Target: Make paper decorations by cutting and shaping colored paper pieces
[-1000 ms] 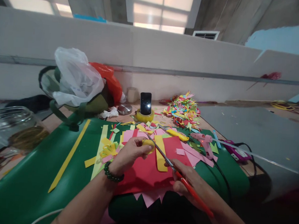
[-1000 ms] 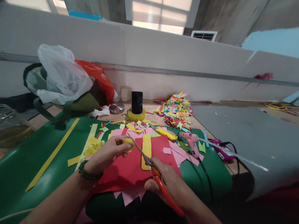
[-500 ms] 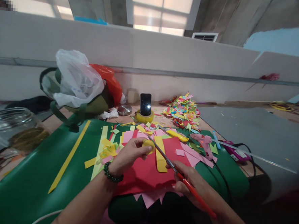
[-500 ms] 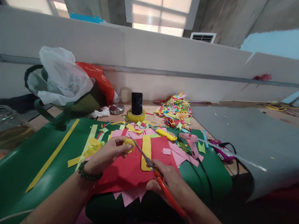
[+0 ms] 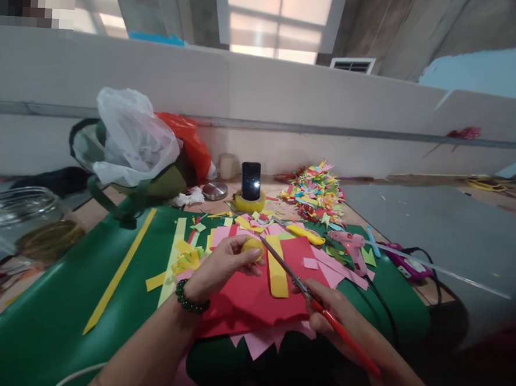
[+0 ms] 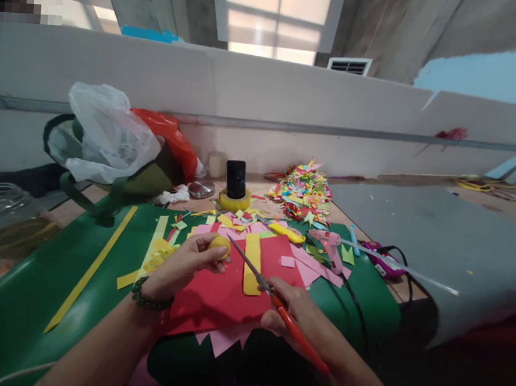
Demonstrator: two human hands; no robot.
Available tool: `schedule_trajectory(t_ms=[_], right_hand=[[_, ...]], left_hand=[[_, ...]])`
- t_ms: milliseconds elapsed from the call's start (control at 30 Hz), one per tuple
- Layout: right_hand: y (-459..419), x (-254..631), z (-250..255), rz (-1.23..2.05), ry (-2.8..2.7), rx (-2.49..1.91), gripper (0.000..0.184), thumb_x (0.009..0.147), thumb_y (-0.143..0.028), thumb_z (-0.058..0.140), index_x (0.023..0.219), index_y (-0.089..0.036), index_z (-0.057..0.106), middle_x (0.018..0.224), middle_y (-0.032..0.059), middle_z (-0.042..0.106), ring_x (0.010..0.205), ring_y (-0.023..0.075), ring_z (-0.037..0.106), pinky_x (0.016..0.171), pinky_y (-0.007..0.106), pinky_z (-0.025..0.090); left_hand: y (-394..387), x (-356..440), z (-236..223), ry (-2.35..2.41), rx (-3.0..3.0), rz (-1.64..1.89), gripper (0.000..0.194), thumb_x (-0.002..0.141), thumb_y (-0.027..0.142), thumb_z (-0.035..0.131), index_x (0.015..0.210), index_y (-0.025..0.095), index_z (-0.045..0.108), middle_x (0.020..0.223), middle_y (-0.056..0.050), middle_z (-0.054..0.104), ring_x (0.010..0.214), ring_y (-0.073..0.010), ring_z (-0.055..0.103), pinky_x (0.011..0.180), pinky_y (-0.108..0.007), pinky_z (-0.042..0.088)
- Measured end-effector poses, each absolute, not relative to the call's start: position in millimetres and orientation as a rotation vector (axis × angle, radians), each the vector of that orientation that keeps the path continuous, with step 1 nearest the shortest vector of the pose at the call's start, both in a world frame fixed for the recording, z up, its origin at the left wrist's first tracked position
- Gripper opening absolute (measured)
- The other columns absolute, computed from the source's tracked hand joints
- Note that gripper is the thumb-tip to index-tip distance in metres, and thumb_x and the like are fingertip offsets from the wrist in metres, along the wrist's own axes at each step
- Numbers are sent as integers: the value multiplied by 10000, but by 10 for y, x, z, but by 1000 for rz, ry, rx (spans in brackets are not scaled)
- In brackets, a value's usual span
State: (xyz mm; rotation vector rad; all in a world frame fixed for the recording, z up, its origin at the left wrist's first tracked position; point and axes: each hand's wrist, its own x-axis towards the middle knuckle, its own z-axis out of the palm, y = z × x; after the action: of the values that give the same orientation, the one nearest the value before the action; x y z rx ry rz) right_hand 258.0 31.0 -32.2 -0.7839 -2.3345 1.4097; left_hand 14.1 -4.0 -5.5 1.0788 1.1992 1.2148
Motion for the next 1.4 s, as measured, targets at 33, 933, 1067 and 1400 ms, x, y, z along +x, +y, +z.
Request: schedule_trajectory(t_ms=[33, 933, 1067, 1400], right_hand=[[305, 2590, -307, 1417, -2327, -762, 688, 727, -841, 421, 942, -193, 499, 607, -60, 383, 516, 96, 286, 458, 225, 230], [326, 2621, -541, 1393, -2160, -777, 770, 749, -815, 377, 1221, -229, 538, 801, 79, 573, 628, 214, 526, 534, 312, 454], [249, 2577, -349, 1383, -2253, -743, 710, 769, -815, 365, 1079, -208, 565, 796, 52, 554, 620, 166, 489, 543, 272, 427], [279, 2439, -625, 1444, -2133, -735, 921, 691, -893, 352, 1254, -177, 490, 663, -23, 461, 527, 115, 407, 451, 220, 365]], left_hand=[[-40, 137, -54, 1196, 1079, 1214, 349, 640, 441, 758, 736, 145, 600, 685, -8, 623, 569, -110, 595, 569, -225, 467], [-54, 203, -121, 1136, 1108, 1268, 261, 672, 373, 723, 616, 140, 619, 534, 35, 512, 452, -60, 420, 464, -212, 323], [-29, 179, -114, 1102, 998, 1294, 313, 644, 416, 763, 640, 134, 627, 541, 37, 522, 453, -54, 426, 462, -207, 323], [1, 221, -215, 1099, 953, 1285, 314, 630, 407, 774, 715, 128, 656, 622, -8, 639, 433, -54, 459, 464, -212, 373]])
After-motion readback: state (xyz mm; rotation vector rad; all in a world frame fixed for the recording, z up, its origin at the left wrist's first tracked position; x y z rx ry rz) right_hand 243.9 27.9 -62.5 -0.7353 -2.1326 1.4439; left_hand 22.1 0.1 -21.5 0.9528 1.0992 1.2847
